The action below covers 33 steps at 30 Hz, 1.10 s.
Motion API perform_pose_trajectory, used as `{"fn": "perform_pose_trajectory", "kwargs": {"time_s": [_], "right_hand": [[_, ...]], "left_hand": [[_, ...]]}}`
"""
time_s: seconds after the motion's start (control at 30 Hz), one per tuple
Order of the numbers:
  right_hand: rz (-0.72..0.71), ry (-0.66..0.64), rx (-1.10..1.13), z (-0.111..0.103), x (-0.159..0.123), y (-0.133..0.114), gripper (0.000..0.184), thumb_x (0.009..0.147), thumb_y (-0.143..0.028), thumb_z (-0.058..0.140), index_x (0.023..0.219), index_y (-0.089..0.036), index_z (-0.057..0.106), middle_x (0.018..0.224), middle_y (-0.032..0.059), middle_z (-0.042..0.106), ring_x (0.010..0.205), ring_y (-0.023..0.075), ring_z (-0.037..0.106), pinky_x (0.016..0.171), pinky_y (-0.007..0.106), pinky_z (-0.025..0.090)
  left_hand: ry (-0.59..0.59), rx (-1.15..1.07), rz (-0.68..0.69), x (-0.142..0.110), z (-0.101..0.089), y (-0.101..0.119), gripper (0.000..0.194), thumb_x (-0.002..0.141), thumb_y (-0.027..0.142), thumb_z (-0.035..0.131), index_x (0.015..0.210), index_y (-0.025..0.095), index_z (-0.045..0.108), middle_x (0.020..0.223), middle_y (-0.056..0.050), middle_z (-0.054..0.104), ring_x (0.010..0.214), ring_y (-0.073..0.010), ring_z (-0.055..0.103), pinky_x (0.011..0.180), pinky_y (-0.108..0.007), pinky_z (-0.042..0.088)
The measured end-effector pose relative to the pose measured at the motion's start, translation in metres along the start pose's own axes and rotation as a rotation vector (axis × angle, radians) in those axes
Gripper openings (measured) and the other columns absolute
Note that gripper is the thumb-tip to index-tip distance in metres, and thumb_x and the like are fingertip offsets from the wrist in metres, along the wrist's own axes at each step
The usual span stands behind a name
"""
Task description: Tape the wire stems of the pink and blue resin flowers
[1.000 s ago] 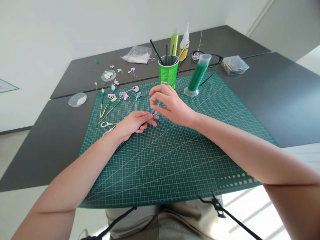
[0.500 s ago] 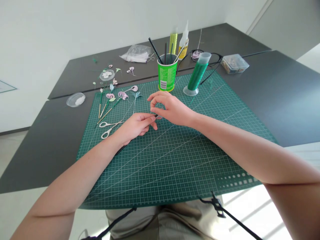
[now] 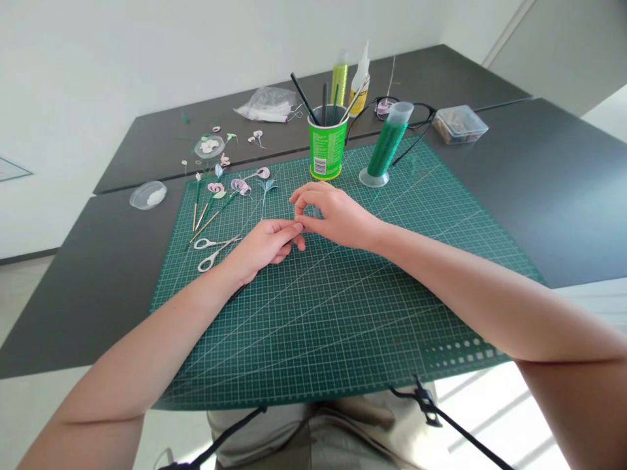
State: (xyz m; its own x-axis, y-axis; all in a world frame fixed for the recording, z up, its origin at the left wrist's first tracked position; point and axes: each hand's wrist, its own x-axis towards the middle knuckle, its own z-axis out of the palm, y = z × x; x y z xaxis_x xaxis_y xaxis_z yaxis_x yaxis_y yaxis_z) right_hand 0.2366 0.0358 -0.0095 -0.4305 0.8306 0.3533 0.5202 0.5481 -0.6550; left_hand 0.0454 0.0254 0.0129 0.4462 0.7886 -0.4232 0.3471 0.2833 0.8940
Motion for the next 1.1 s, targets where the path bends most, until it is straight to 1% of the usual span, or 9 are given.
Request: {"fn": "perform_pose_trajectory", "kwargs": {"time_s": [0.1,0.3,0.53,0.7,0.77,0.87,0.97,1.03,1.1], "right_hand": [[0.011,0.015,0.037,-0.0001,0.0005,0.0002,0.013,0.093,-0.011,0.067,0.082,-0.018,0.066,0.126,0.0129,0.076,0.124,0.0274,0.068,0.113,0.050,0.046],[0.047,0.012,0.119,-0.0025,0.0003,-0.0013,0.017,0.089,-0.010,0.067,0.075,-0.019,0.064,0.120,0.0100,0.077,0.120,0.0262,0.069,0.108,0.046,0.047],[0.109,0.005,0.171,-0.0051,0.0011,-0.0065,0.016,0.088,-0.012,0.067,0.075,-0.019,0.063,0.105,0.0075,0.076,0.115,0.0262,0.069,0.103,0.042,0.047],[0.170,-0.015,0.193,-0.0052,0.0006,-0.0068,0.013,0.089,-0.015,0.068,0.078,-0.020,0.065,0.089,0.0051,0.075,0.121,0.0291,0.068,0.104,0.044,0.047],[0.170,0.003,0.219,-0.0040,0.0009,-0.0068,0.012,0.088,-0.016,0.068,0.077,-0.020,0.067,0.089,0.0051,0.075,0.117,0.0282,0.070,0.105,0.045,0.048],[0.161,0.130,0.384,-0.0034,0.0019,-0.0079,0.006,0.091,-0.024,0.069,0.088,-0.019,0.070,0.103,0.0060,0.078,0.109,0.0229,0.071,0.105,0.042,0.051],[0.243,0.249,0.603,-0.0056,0.0025,-0.0087,0.028,0.096,-0.041,0.069,0.114,-0.018,0.069,0.126,0.0094,0.075,0.114,0.0208,0.070,0.106,0.038,0.054],[0.367,0.219,0.739,-0.0071,0.0028,-0.0076,0.044,0.098,-0.054,0.068,0.126,-0.020,0.066,0.134,0.0111,0.071,0.118,0.0221,0.069,0.105,0.037,0.056],[0.490,0.116,0.887,-0.0076,0.0034,-0.0048,0.055,0.099,-0.065,0.063,0.131,-0.021,0.063,0.131,0.0115,0.072,0.113,0.0227,0.072,0.099,0.036,0.059]], "left_hand": [[0.010,-0.012,0.011,0.0013,-0.0004,-0.0017,0.042,0.107,0.024,0.053,0.068,0.014,0.063,0.052,0.008,0.030,0.046,-0.0063,0.022,0.043,-0.019,0.017],[-0.054,-0.150,0.067,0.0034,-0.0043,-0.0065,0.022,0.098,0.023,0.059,0.082,0.013,0.069,0.067,0.000,0.058,0.045,-0.0043,0.025,0.040,-0.019,0.013],[-0.069,-0.152,0.116,0.0034,-0.0025,-0.0081,0.023,0.095,0.026,0.065,0.076,0.014,0.065,0.067,0.001,0.057,0.046,-0.0036,0.026,0.040,-0.018,0.015],[-0.064,-0.132,0.108,0.0028,-0.0021,-0.0077,0.019,0.094,0.027,0.065,0.083,0.013,0.071,0.065,0.002,0.056,0.045,-0.0038,0.025,0.039,-0.018,0.014],[-0.070,-0.136,0.098,0.0024,-0.0029,-0.0067,0.019,0.093,0.028,0.065,0.084,0.013,0.072,0.063,0.002,0.056,0.044,-0.0036,0.024,0.039,-0.018,0.013],[-0.061,-0.134,0.102,0.0008,-0.0037,-0.0037,0.020,0.093,0.030,0.065,0.084,0.013,0.072,0.061,0.003,0.053,0.043,-0.0035,0.023,0.039,-0.018,0.012],[-0.026,-0.131,0.124,-0.0015,-0.0041,-0.0009,0.021,0.094,0.030,0.065,0.082,0.013,0.071,0.061,0.004,0.051,0.044,-0.0038,0.024,0.039,-0.018,0.013],[0.010,-0.132,0.138,-0.0026,-0.0047,-0.0001,0.021,0.095,0.030,0.064,0.084,0.013,0.071,0.061,0.004,0.051,0.044,-0.0041,0.025,0.038,-0.018,0.013],[0.046,-0.137,0.153,-0.0029,-0.0057,-0.0002,0.021,0.096,0.030,0.063,0.086,0.014,0.071,0.062,0.004,0.051,0.044,-0.0042,0.025,0.039,-0.017,0.014]]}}
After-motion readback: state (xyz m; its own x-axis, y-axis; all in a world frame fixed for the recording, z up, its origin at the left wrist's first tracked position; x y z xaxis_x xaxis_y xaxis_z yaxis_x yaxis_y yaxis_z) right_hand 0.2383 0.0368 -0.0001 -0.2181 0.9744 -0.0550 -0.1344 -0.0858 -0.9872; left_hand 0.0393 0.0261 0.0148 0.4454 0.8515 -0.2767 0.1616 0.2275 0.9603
